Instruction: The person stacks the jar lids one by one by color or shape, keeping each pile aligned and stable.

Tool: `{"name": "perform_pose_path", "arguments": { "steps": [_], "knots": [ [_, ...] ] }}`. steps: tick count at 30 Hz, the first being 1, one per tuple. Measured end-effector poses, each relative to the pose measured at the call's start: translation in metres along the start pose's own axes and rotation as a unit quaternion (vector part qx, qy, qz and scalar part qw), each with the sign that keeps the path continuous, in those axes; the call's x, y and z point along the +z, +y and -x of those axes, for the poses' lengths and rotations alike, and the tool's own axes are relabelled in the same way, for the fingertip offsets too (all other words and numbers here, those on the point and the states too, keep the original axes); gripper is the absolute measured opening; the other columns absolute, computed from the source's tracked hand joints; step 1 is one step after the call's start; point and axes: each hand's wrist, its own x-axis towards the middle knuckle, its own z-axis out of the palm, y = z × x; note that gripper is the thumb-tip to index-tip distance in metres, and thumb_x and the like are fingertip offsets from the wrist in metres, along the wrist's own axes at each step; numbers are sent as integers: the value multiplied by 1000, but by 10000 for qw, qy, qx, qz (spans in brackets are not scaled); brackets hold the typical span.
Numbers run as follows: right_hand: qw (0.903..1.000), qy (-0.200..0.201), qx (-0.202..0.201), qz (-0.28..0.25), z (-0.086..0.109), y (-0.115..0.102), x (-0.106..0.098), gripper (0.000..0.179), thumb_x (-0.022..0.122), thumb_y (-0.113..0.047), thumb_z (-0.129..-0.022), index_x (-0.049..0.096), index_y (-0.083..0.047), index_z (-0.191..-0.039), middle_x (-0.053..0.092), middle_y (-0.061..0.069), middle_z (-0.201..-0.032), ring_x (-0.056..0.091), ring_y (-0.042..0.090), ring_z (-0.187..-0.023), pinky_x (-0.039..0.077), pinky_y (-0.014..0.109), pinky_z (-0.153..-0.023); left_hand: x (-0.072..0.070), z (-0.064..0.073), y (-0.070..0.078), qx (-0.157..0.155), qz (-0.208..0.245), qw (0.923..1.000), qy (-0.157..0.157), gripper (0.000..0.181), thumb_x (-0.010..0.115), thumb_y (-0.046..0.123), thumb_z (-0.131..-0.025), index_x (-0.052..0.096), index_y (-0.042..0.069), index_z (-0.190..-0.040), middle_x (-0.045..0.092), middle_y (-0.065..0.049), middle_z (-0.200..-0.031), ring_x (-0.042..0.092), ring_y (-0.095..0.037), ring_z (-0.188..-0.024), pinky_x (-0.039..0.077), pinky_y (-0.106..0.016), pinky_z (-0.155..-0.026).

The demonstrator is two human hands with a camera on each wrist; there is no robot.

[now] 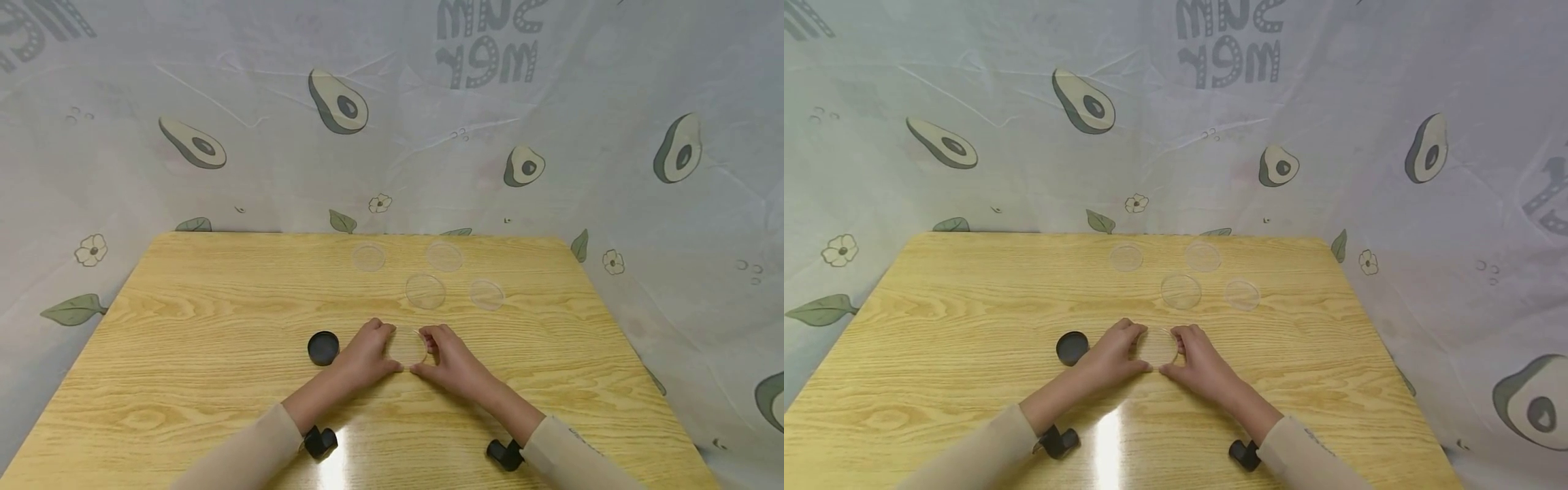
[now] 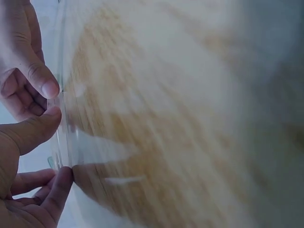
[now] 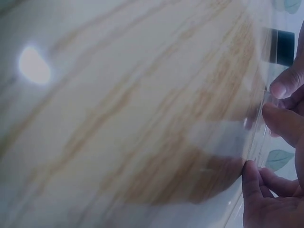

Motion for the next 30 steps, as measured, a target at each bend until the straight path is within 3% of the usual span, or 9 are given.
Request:
{"name": "perform_pose_path", "arguments": {
  "steps": [15, 30],
  "knots": [
    [9998, 41, -116, -141, 2, 3, 3, 66, 88, -20, -87, 55, 7, -138, 57, 11, -116, 54, 16, -100, 52, 29, -89, 3, 1, -2, 31, -205, 9998, -18, 60, 88, 24, -86, 63, -3, -133, 62, -17, -115, 58, -23, -98, 55, -41, -84],
    [9998, -161, -132, 71, 1, 2, -1, 57, 83, -30, -92, 58, 1, -133, 52, 7, -104, 45, 15, -94, 41, 25, -80, 1, 1, 1, 7, -256, 9996, -126, 59, 87, 25, -88, 62, -5, -132, 61, -20, -119, 59, -26, -102, 56, -44, -87]
  ]
}}
